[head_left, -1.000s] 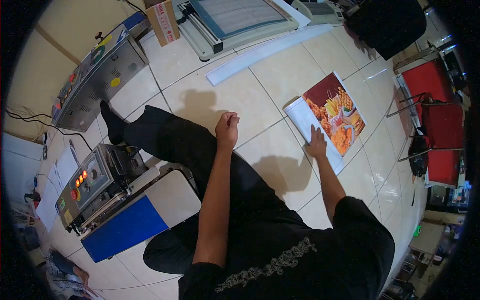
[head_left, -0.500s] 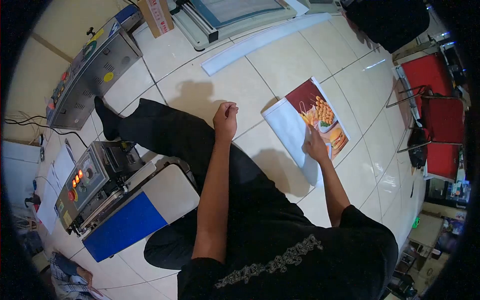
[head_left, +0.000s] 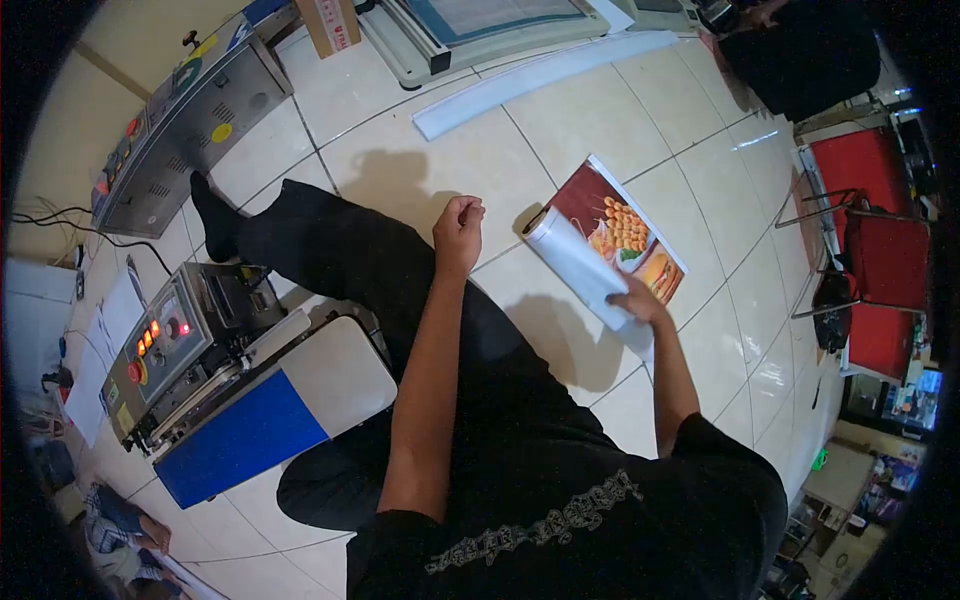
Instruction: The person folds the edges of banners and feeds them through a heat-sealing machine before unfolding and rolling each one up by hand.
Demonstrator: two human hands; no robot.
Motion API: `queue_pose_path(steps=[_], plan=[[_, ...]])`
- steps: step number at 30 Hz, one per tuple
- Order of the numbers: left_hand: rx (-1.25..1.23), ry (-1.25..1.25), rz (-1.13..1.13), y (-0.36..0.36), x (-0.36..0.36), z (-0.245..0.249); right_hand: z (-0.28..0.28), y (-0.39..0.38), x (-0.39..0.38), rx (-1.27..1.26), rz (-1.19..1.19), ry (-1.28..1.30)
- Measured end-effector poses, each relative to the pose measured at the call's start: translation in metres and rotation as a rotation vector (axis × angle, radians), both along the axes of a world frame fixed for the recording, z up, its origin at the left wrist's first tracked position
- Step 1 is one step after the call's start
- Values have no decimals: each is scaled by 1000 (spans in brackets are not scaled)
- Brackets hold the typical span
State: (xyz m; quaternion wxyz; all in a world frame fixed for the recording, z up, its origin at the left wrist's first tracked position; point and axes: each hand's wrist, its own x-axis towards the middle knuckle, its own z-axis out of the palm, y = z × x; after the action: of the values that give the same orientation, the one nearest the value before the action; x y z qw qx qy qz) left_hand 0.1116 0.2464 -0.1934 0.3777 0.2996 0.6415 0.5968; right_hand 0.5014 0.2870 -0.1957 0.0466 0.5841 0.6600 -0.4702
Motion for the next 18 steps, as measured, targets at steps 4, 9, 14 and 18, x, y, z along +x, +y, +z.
queue_pose_path(steps=[4,9,14,18], plan=[[42,-21,28,4,2,-7,5,41,0,346,40,-260],[0,41,31,3,5,3,19,-1,-77,259,299,-729],[145,-37,-80,-39,20,19,-35,8,-36,611,287,-220],[-43,-78,-254,-130,0,97,-1,36,-77,801,246,31]])
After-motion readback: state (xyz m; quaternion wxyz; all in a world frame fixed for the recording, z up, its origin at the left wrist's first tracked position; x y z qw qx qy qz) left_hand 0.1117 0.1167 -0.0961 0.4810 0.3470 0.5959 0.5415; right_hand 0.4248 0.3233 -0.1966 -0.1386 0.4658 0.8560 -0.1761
